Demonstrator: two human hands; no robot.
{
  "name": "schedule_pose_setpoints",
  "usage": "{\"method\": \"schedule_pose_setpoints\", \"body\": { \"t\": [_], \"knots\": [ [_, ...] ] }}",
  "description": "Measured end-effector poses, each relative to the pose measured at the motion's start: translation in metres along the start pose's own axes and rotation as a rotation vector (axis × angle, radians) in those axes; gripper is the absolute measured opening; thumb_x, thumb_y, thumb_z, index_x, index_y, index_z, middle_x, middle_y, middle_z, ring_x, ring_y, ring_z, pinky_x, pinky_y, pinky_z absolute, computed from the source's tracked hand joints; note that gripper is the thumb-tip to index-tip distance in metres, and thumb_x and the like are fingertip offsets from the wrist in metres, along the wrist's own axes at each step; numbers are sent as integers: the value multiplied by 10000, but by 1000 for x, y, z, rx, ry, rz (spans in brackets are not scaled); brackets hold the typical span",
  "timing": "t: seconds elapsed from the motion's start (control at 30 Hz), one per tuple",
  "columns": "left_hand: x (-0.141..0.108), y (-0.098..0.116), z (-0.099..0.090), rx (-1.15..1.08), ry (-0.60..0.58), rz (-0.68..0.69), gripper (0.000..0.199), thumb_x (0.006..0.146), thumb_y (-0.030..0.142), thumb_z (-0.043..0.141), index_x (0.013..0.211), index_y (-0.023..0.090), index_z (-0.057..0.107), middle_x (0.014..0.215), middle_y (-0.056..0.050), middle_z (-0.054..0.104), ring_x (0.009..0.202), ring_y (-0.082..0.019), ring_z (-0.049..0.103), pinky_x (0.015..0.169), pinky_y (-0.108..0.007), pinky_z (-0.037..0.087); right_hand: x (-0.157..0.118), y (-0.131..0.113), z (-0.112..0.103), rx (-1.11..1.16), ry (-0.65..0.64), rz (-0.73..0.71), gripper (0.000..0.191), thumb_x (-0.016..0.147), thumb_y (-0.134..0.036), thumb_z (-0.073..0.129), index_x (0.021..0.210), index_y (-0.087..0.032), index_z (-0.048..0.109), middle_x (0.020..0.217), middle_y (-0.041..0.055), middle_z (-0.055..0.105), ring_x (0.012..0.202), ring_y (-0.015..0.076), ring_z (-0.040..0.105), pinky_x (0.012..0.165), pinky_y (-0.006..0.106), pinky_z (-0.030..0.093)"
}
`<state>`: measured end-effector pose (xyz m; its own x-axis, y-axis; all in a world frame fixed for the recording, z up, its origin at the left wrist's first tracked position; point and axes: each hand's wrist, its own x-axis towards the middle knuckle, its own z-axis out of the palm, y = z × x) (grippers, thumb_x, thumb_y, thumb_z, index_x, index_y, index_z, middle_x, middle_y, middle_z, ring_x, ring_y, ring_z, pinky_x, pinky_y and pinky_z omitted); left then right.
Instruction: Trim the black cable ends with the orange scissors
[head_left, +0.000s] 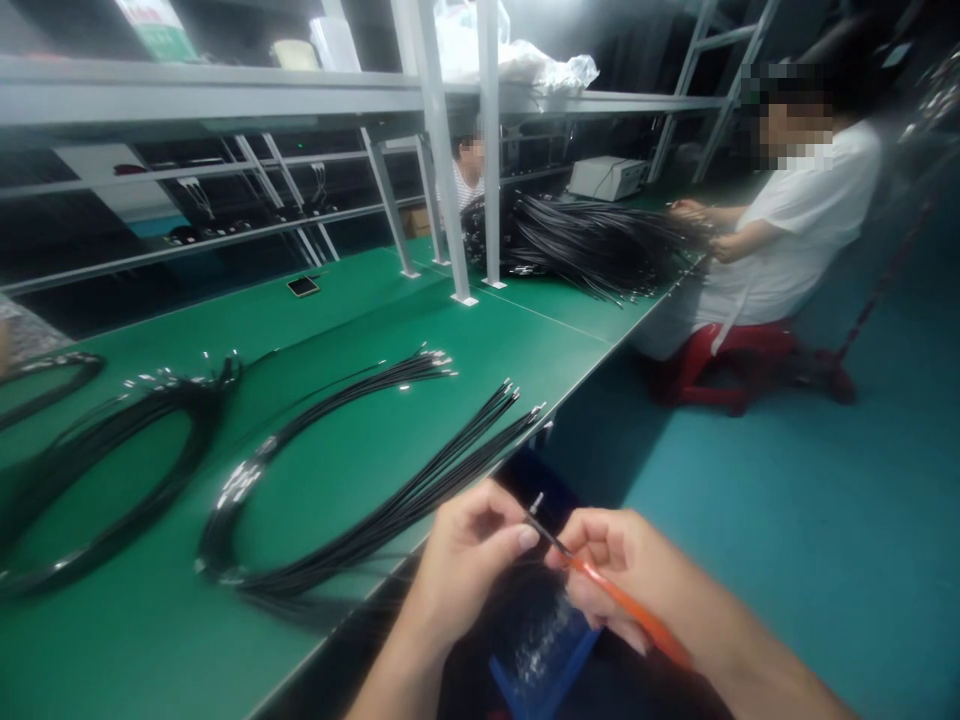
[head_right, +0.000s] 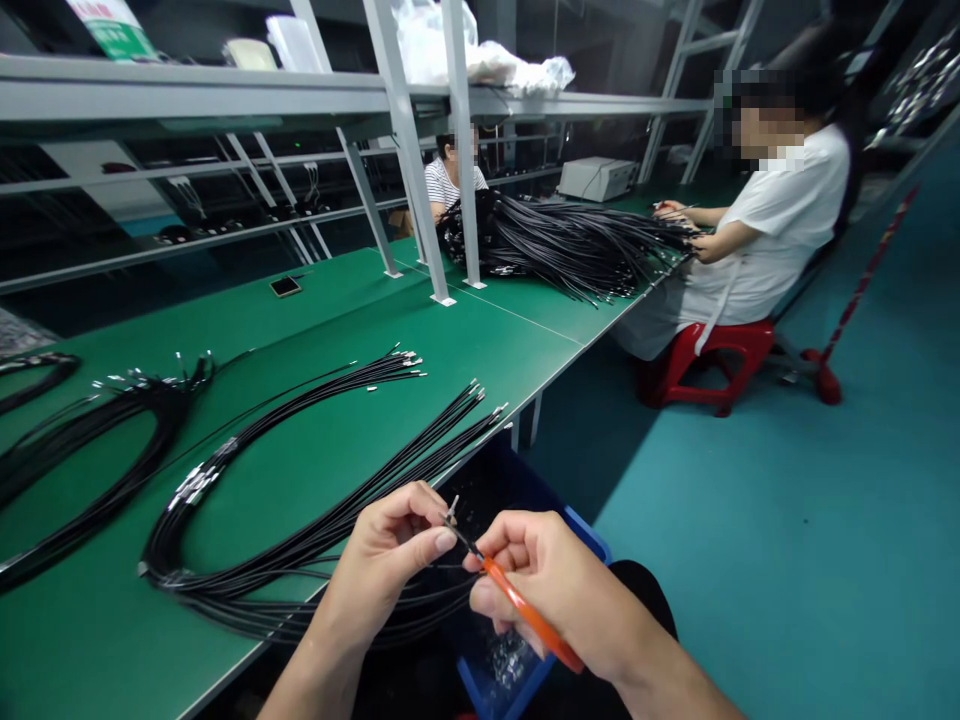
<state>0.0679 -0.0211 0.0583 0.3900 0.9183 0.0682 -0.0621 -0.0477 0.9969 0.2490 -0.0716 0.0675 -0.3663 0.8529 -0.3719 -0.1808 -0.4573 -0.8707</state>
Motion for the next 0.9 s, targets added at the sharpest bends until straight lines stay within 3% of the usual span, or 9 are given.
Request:
{"method": "schedule_pose_setpoints", "body": {
  "t": [0.17, 0.27, 0.33, 0.47, 0.53, 0.6, 0.67, 0.8, 0.9],
  "knots": [
    [1, -23, 20, 250, 42, 15, 119, 775, 162, 644, 688, 171, 564, 663, 10, 553, 624, -136, 499, 579, -218, 381, -7, -3, 0, -202, 248, -164, 180, 746, -204, 678, 900, -181, 587, 694, -13, 592, 616, 98, 541, 564, 194, 422],
    [-7, -42, 36, 623, -115, 122, 100, 756, 166, 650, 679, 208, 602, 691, 12, 592, 615, -150, 540, 542, -220, 392, 5, 2, -5, -326, 419, -296, 297, 766, -320, 676, 1016, -222, 550, 907, 39, 649, 837, 183, 620, 710, 264, 481],
    [-11, -48, 35, 884, -177, 181, 82, 732, 188, 684, 704, 240, 627, 714, 24, 610, 615, -151, 562, 530, -218, 408, 19, 12, -9, -467, 464, -319, 268, 795, -335, 635, 1025, -235, 543, 933, 48, 659, 867, 205, 629, 733, 290, 475],
    [-7, -46, 1, 1221, 150, 102, 115, 852, 123, 536, 859, 198, 622, 859, -53, 607, 820, -218, 561, 714, -303, 433, 48, 49, -17, -744, 451, -240, 146, 777, -279, 618, 913, -238, 588, 695, 7, 653, 643, 198, 611, 607, 294, 412],
    [-1, -45, -18, 1314, 258, 56, 119, 840, 94, 528, 901, 163, 604, 923, -104, 583, 897, -277, 519, 766, -377, 402, 56, 66, -20, -741, 428, -186, 73, 695, -192, 651, 733, -225, 599, 544, -17, 604, 483, 173, 551, 504, 272, 351],
    [4, -47, -30, 1376, 279, 33, 108, 812, 81, 554, 866, 165, 595, 894, -102, 570, 878, -287, 503, 758, -388, 386, 59, 75, -22, -701, 439, -185, 79, 671, -173, 659, 669, -217, 593, 519, -18, 596, 470, 170, 545, 494, 267, 345],
    [6, -50, -36, 1403, 259, 28, 100, 813, 84, 555, 804, 180, 582, 852, -82, 565, 844, -272, 503, 740, -369, 382, 57, 72, -26, -628, 518, -232, 83, 731, -246, 646, 801, -216, 612, 644, 9, 650, 586, 191, 598, 571, 289, 405],
    [7, -47, -39, 1380, 250, 20, 128, 833, 111, 531, 731, 188, 532, 820, -68, 572, 828, -261, 522, 718, -352, 377, 45, 43, -38, -423, 704, -348, 366, 793, -430, 619, 1036, -177, 519, 924, 82, 656, 857, 221, 627, 753, 332, 468],
    [17, -30, -33, 1301, 267, -10, 71, 839, 127, 510, 817, 194, 514, 764, -34, 593, 717, -226, 560, 634, -313, 388, 36, 25, -40, -204, 731, -384, 437, 730, -450, 691, 1016, -170, 515, 810, 35, 627, 675, 172, 608, 595, 278, 474]
  ]
}}
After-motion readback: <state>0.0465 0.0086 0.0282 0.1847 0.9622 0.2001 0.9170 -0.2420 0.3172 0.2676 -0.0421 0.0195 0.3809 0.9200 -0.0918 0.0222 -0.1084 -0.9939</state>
